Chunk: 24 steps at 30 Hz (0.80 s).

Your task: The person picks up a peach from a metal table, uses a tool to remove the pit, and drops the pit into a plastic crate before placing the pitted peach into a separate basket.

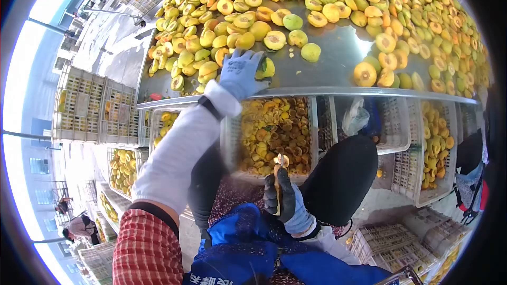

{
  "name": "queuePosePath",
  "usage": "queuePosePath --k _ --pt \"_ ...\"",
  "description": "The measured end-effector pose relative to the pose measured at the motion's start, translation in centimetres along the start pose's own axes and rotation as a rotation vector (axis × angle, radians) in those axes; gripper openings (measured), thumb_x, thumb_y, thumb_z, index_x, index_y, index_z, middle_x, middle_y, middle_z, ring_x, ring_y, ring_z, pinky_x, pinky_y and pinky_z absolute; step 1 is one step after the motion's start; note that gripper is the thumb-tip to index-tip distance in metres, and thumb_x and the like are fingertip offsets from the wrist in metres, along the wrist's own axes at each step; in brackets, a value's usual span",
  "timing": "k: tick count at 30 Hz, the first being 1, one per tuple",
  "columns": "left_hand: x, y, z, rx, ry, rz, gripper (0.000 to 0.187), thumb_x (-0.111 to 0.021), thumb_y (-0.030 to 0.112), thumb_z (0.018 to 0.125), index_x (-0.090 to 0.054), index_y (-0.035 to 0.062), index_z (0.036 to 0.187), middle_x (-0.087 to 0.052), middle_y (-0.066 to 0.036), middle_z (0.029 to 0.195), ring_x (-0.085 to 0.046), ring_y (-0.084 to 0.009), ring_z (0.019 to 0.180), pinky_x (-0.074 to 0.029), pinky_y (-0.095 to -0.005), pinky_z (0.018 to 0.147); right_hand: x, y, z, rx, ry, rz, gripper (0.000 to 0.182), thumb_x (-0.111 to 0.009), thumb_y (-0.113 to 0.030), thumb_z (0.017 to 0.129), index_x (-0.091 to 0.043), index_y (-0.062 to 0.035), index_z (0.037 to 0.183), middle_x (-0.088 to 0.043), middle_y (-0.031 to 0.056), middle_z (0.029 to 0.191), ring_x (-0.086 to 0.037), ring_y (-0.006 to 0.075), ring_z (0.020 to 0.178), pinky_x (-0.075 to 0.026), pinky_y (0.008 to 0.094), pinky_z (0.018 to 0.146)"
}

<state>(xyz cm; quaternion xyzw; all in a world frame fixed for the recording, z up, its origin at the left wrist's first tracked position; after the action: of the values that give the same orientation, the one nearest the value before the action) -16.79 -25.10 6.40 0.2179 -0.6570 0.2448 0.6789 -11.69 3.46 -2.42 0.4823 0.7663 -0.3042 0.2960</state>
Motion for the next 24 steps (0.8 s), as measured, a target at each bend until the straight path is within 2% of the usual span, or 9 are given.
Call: queuePosePath --k 1,5,7,8,15,17,19,20,24 --pt "0.5 0.6 -1.1 -0.012 -0.002 -0.003 0.067 -0.069 0.042 0.071 -0.047 0.0125 0.127 -0.052 -0.011 0.118 -0.048 -0.0267 0.110 -0.040 -0.0387 0.089 0.1 -0.3 -0.2 0.007 0.005 0.008 0.041 -0.046 -0.052 0.091 -0.051 -0.0114 0.085 -0.040 -0.0029 0.056 -0.035 0.0086 0.041 -0.029 0.0229 0.035" --pt "1.8 5.1 -8.7 0.095 -0.233 -1.754 0.074 -0.069 0.033 0.075 -0.035 0.0055 0.136 -0.051 -0.010 0.122 -0.054 -0.0183 0.103 -0.045 -0.0268 0.083 -2.6 -2.5 -2.9 0.006 -0.102 0.084 0.043 -0.046 -0.051 0.091 -0.049 -0.0083 0.087 -0.038 -0.0025 0.055 -0.033 0.0077 0.039 -0.027 0.0211 0.032" --pt "1.0 6.6 -12.7 0.231 -0.309 -1.988 0.077 -0.070 0.032 0.075 -0.033 0.0005 0.135 -0.049 -0.010 0.123 -0.053 -0.0189 0.106 -0.046 -0.0289 0.085 -5.3 -3.9 -4.7 0.088 -0.259 0.066 0.045 -0.043 -0.053 0.091 -0.048 -0.0076 0.088 -0.037 -0.0027 0.053 -0.033 0.0067 0.038 -0.026 0.0199 0.032" --pt "0.3 7.2 -14.0 0.237 -0.307 -2.109 0.070 -0.062 0.022 0.075 -0.033 0.0050 0.136 -0.056 -0.007 0.110 -0.055 -0.0106 0.086 -0.044 -0.0199 0.060 -5.4 -3.9 -4.5 0.183 -0.327 -0.055 0.046 -0.042 -0.052 0.092 -0.049 -0.0073 0.089 -0.037 -0.0024 0.053 -0.032 0.0067 0.035 -0.026 0.0198 0.030" --pt "-1.8 4.0 -20.4 0.482 0.006 -2.280 0.058 -0.053 0.028 0.079 -0.039 0.0026 0.129 -0.058 -0.014 0.106 -0.061 -0.0216 0.084 -0.049 -0.0271 0.055 -0.9 -1.5 -1.2 0.170 0.024 -0.308 0.043 -0.042 -0.051 0.093 -0.050 -0.0090 0.088 -0.040 -0.0011 0.053 -0.031 0.0069 0.033 -0.023 0.0212 0.028" --pt "0.0 5.3 -21.0 0.527 0.054 -2.313 0.056 -0.052 0.030 0.082 -0.039 0.0020 0.128 -0.058 -0.014 0.105 -0.061 -0.0207 0.083 -0.050 -0.0271 0.058 -1.0 -0.4 -0.9 0.376 -0.040 -0.552 0.035 -0.046 -0.041 0.094 -0.051 -0.0057 0.097 -0.050 0.0019 0.060 -0.043 0.0117 0.039 -0.035 0.0244 0.034" --pt "0.1 6.0 -21.7 0.563 0.105 -2.345 0.054 -0.050 0.031 0.084 -0.040 0.0013 0.128 -0.059 -0.013 0.105 -0.060 -0.0197 0.082 -0.050 -0.0271 0.060 -6.1 -1.9 -4.9 1.416 0.117 -1.315 0.033 -0.052 -0.029 0.092 -0.049 -0.0014 0.111 -0.059 0.0091 0.072 -0.056 0.0217 0.056 -0.047 0.0334 0.051" --pt "-0.2 6.1 -22.1 0.516 0.107 -2.266 0.051 -0.049 0.033 0.087 -0.041 0.0010 0.126 -0.058 -0.012 0.104 -0.059 -0.0179 0.083 -0.050 -0.0265 0.064 -6.6 -2.0 -5.8 1.351 0.086 -1.516 0.042 -0.055 -0.020 0.088 -0.043 0.0026 0.121 -0.061 0.0185 0.084 -0.061 0.0328 0.072 -0.048 0.0413 0.066" --pt "0.6 6.6 -22.9 0.494 0.225 -2.017 0.038 -0.048 0.029 0.093 -0.050 -0.0015 0.116 -0.058 -0.009 0.100 -0.056 -0.0142 0.090 -0.045 -0.0264 0.080 -7.8 -2.0 -6.4 1.152 0.054 -1.619 0.046 -0.055 -0.020 0.087 -0.041 0.0048 0.123 -0.059 0.0249 0.085 -0.059 0.0381 0.073 -0.046 0.0431 0.064"
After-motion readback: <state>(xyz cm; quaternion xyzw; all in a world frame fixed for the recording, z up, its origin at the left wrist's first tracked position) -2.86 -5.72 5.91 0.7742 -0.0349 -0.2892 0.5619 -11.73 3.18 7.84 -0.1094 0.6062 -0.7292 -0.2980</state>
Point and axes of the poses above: each hand's wrist, its own z-axis towards the middle knuckle, its own x-axis out of the back of the hand, y = z × x, the point moved 7 cm from there along z, towards the middle knuckle
